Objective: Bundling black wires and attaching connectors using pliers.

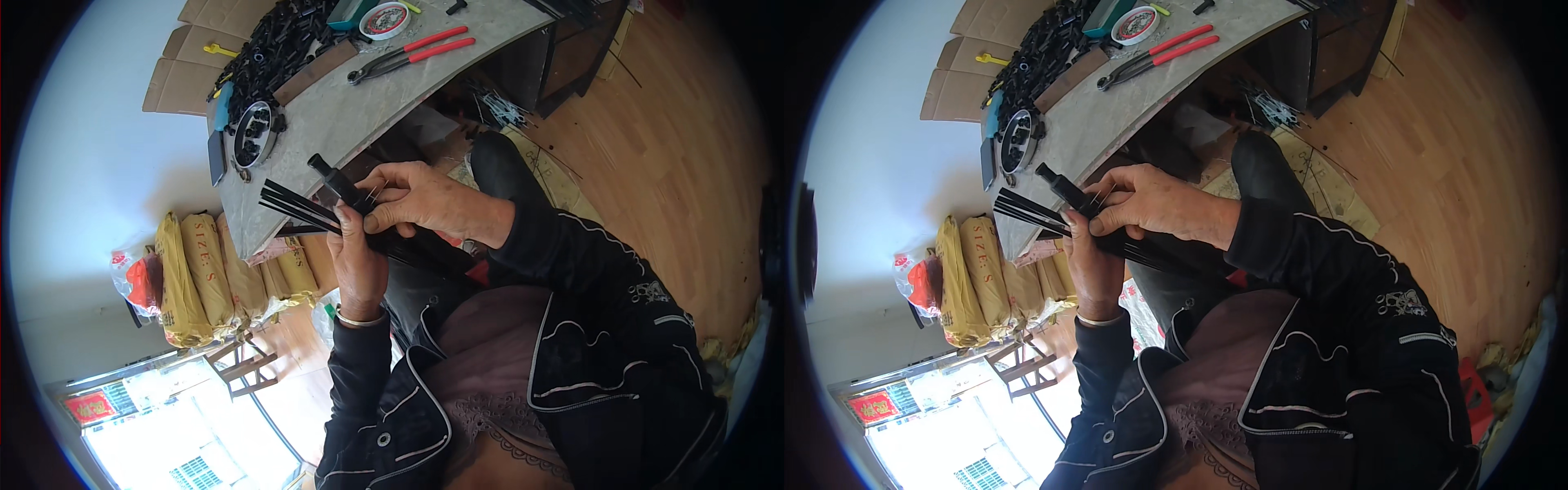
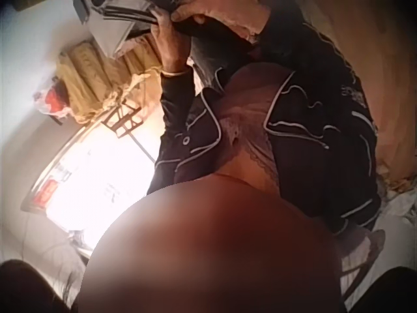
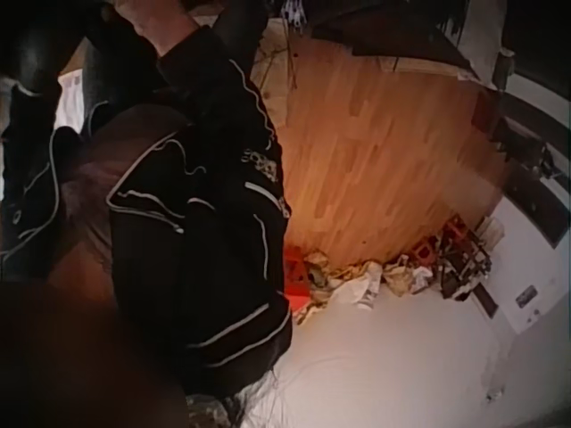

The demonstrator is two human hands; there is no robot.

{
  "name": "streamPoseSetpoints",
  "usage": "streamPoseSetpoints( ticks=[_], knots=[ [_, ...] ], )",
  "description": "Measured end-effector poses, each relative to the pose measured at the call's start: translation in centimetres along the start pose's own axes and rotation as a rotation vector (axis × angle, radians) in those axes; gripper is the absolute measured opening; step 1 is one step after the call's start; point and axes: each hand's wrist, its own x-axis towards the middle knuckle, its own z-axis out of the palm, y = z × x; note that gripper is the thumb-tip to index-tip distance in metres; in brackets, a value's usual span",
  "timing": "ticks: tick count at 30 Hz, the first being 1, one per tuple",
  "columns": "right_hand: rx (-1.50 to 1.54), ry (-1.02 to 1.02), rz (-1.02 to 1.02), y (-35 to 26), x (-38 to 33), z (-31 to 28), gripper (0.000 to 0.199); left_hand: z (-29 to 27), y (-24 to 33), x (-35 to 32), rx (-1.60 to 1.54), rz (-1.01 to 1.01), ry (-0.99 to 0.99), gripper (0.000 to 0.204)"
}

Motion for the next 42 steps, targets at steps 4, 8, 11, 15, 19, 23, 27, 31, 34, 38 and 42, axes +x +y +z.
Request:
streamPoseSetpoints(
  ticks=[4,8,11,15,19,23,27,31,34,38,42],
  knots=[
    [-0.059,0.038,0.0,0.4,0.4,0.2,0.04,0.4,0.1,0.0,0.038,0.034,0.066,0.05],
    [-0.089,0.125,-0.093,1.8,1.5,-0.1,0.042,-0.2,-1.4,1.4,0.007,0.06,0.145,0.049],
    [-0.272,0.236,-0.285,1.8,1.0,0.0,0.04,-0.1,-1.7,1.6,0.012,0.098,0.247,0.048],
    [-0.952,0.336,-0.521,1.0,0.9,-1.1,0.033,0.1,-2.0,1.5,0.017,0.125,0.216,0.047],
    [-0.41,0.301,-0.248,0.4,0.3,0.0,0.019,0.7,-2.0,1.4,-0.022,0.136,0.227,0.046],
    [-0.55,0.392,-0.435,1.3,-0.8,1.1,0.016,0.7,-1.7,1.4,-0.064,0.146,0.234,0.046],
    [-1.254,0.462,-0.877,0.7,-0.4,0.3,0.018,1.1,-1.5,1.3,-0.014,0.131,0.245,0.043],
    [-0.442,0.338,-0.309,1.2,1.6,-2.5,0.016,1.5,-2.2,1.6,-0.119,0.115,0.205,0.041],
    [-0.151,0.144,-0.173,2.2,0.5,-1.5,0.015,0.6,-2.3,1.2,-0.067,0.133,0.186,0.041],
    [-0.644,0.175,-0.265,0.3,1.6,-4.0,0.014,0.7,-2.0,1.2,-0.089,0.122,0.144,0.043],
    [-1.631,0.622,-0.829,-7.3,4.9,-10.0,0.017,1.2,-2.1,0.9,-0.05,0.174,0.148,0.046]
  ],
)
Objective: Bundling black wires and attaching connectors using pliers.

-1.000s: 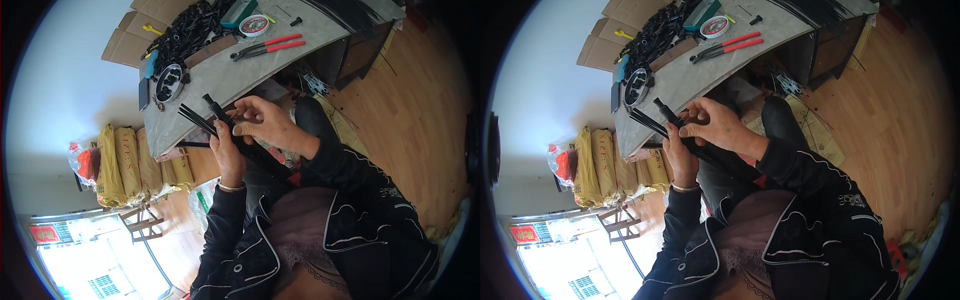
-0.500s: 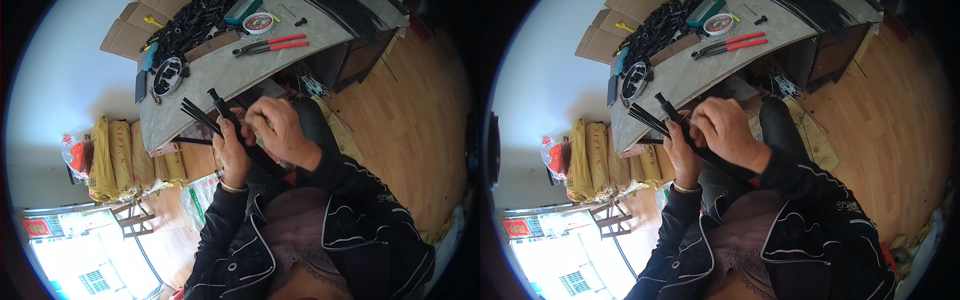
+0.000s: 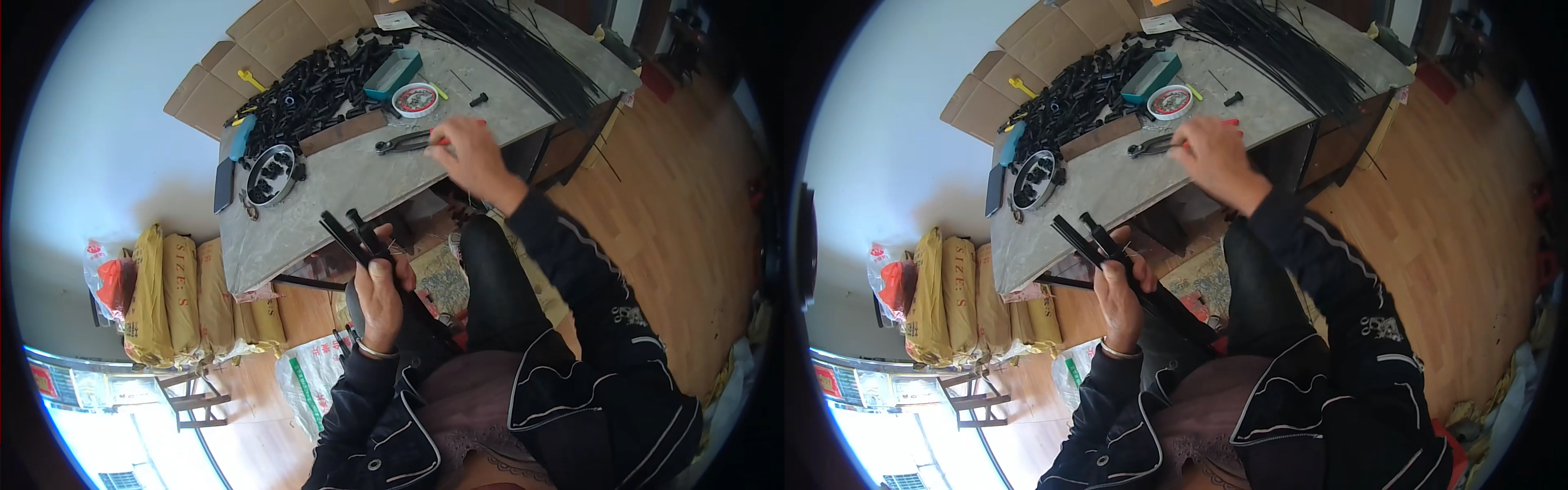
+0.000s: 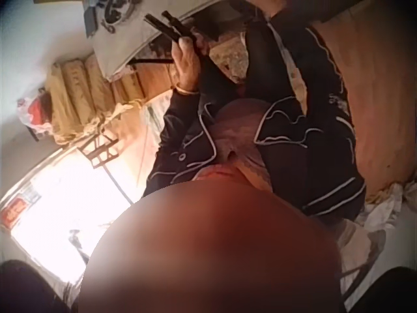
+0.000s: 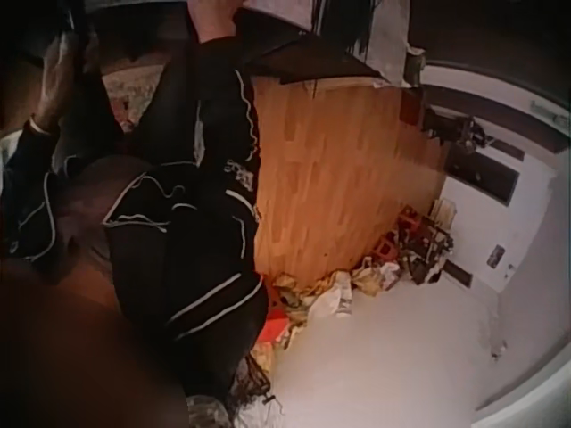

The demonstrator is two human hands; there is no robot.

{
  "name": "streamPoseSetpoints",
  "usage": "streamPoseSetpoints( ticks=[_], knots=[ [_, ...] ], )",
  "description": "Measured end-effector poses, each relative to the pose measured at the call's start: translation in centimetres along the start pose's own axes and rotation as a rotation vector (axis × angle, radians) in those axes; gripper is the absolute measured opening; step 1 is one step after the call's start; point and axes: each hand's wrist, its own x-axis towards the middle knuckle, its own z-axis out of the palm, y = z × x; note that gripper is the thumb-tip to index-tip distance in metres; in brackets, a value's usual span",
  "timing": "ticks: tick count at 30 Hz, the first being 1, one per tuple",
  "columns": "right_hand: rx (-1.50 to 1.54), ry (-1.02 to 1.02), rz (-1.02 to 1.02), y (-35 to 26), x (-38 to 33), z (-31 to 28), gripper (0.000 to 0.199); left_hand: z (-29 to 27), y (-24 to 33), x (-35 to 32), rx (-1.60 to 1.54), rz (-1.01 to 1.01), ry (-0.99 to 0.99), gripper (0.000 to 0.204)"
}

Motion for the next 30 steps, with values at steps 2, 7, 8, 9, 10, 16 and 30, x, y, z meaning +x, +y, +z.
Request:
streamPoseSetpoints(
  ticks=[2,7,8,9,10,16,30],
  knots=[
    [-0.149,-0.108,-0.055,2.8,0.9,0.2,0.019,-0.9,-1.0,0.2,0.055,0.087,-0.05,0.048],
    [-0.279,-0.284,-0.256,6.0,2.6,2.2,0.021,-1.7,-0.4,0.4,0.05,-0.036,0.032,0.049],
    [-0.299,-0.305,-0.266,5.9,3.0,2.3,0.021,-1.8,-0.2,0.5,0.035,-0.065,0.056,0.049],
    [-0.32,-0.326,-0.274,5.8,3.3,2.4,0.022,-1.7,0.0,0.4,0.033,-0.077,0.083,0.049],
    [-0.332,-0.306,-0.259,5.8,3.5,1.9,0.019,-1.7,0.2,0.6,0.036,-0.097,0.104,0.047],
    [0.575,-0.551,0.591,-2.7,0.1,-3.2,0.013,-2.5,-0.5,1.2,-0.009,-0.07,0.208,0.044],
    [-0.013,-0.234,-0.138,-7.4,-7.1,-4.8,0.047,-0.9,-0.8,1.0,0.035,-0.032,0.245,0.046]
  ],
)
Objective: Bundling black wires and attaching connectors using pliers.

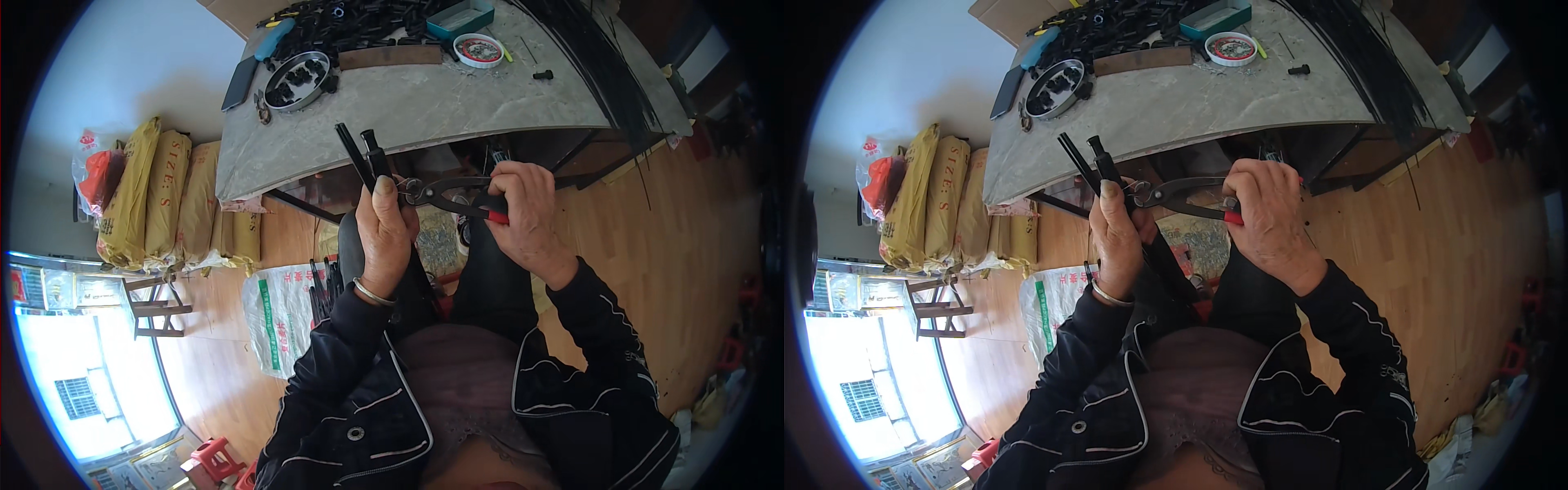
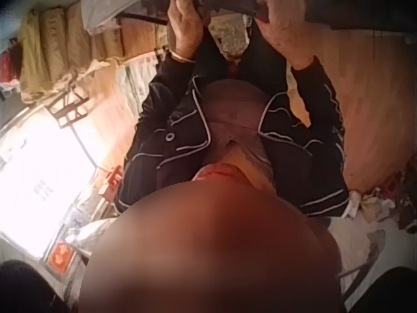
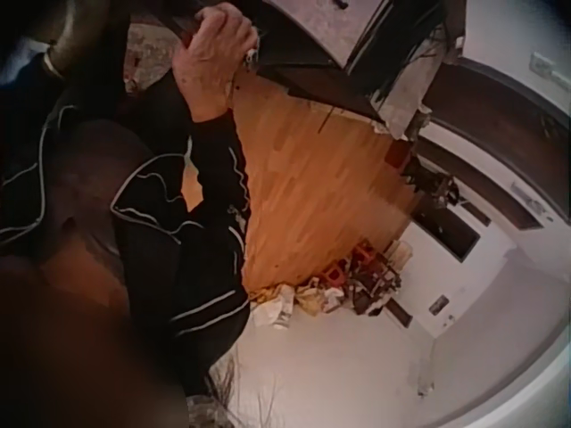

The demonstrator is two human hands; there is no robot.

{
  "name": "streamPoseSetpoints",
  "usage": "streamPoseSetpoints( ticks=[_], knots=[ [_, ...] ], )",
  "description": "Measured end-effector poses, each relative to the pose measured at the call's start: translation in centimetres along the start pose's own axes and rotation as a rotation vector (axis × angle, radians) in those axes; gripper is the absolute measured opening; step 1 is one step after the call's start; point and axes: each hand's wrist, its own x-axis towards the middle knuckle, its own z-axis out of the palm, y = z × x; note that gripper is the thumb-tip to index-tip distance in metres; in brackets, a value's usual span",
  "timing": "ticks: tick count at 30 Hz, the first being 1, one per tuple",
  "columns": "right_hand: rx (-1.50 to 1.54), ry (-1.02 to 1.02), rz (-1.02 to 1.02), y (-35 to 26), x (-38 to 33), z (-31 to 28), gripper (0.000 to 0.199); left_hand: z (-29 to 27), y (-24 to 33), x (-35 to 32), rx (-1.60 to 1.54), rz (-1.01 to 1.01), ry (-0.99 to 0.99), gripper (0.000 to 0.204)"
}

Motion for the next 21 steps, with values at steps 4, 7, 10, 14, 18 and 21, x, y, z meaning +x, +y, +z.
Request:
streamPoseSetpoints(
  ticks=[4,7,10,14,18,21],
  knots=[
    [-0.003,-0.16,-0.028,0.5,-0.3,-0.8,0.045,-0.3,-0.1,-0.1,-0.038,-0.014,0.013,0.045],
    [0.251,-0.292,0.036,0.1,-1.2,-1.2,0.034,-0.6,0.1,-0.2,0.098,0.004,-0.039,0.044],
    [1.484,-1.008,0.979,-1.5,-1.7,-2.7,0.016,-0.3,0.2,-0.2,0.266,0.05,-0.072,0.054],
    [1.506,-1.258,0.939,-1.1,-1.8,-3.6,0.024,0.4,0.4,-0.8,0.177,0.077,-0.059,0.048],
    [0.656,-0.485,0.123,0.0,-3.2,-1.1,0.028,-0.2,0.0,-0.4,0.169,0.081,-0.111,0.052],
    [1.103,-0.882,0.791,-0.9,-1.7,-3.6,0.023,-0.9,0.1,-0.4,0.112,0.05,-0.124,0.053]
  ],
)
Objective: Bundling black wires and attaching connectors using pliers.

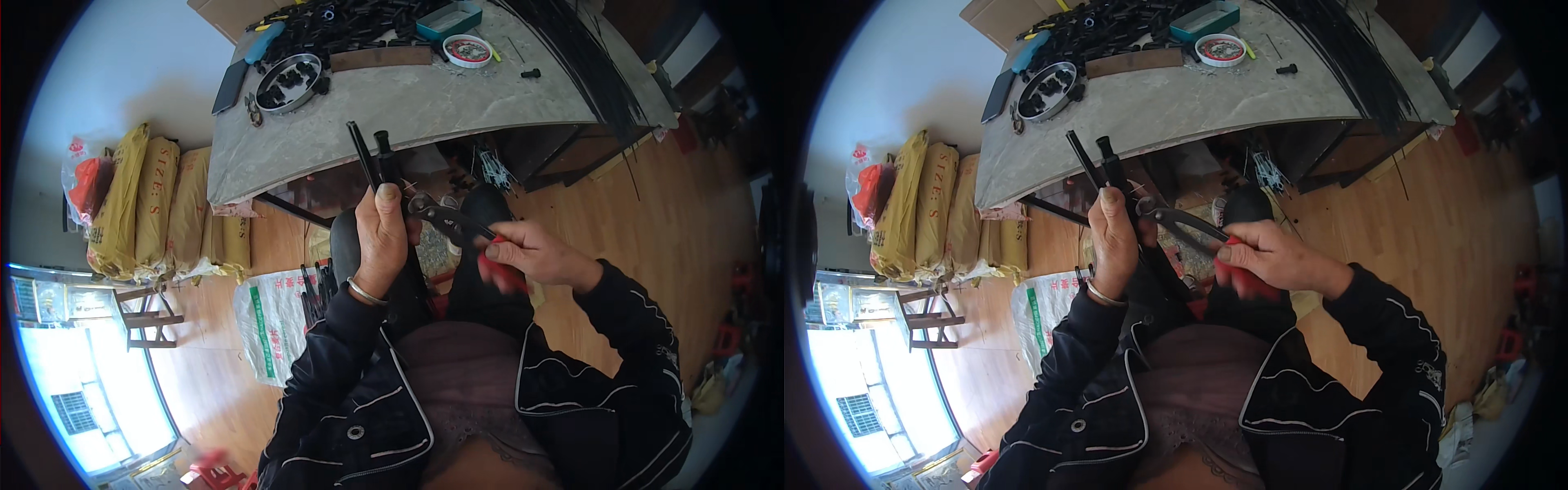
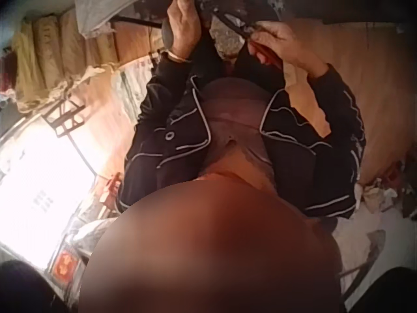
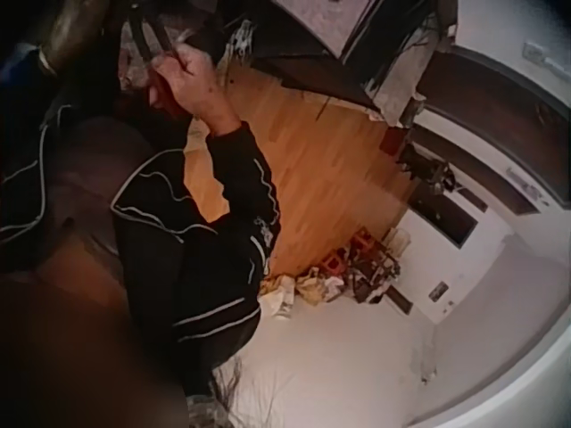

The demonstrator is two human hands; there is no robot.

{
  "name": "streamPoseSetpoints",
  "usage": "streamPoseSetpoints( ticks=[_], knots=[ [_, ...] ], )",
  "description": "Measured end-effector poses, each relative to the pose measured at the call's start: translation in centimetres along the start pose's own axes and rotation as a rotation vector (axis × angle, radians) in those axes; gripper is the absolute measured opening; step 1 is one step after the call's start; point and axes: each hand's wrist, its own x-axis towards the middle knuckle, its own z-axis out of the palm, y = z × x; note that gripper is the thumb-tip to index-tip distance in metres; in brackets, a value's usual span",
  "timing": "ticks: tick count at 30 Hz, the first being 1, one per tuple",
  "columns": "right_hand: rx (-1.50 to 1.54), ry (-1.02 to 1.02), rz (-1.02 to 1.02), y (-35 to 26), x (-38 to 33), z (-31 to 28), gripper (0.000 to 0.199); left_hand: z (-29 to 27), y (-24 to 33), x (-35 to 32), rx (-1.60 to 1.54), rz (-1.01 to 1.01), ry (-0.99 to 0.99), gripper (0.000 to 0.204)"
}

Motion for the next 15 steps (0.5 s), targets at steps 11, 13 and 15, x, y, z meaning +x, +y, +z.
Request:
streamPoseSetpoints(
  ticks=[11,13,15],
  knots=[
    [-0.224,0.035,-0.179,-1.2,0.4,1.4,0.028,-0.9,-0.8,0.1,-0.015,-0.019,0.084,0.064],
    [0.215,-0.124,0.082,-1.6,-0.5,1.9,0.043,-1.1,-0.7,0.1,0.034,0.011,0.079,0.065],
    [0.504,-0.261,0.098,0.4,-0.6,2.7,0.043,-0.7,-0.1,0.1,0.077,0.021,0.06,0.065]
  ],
)
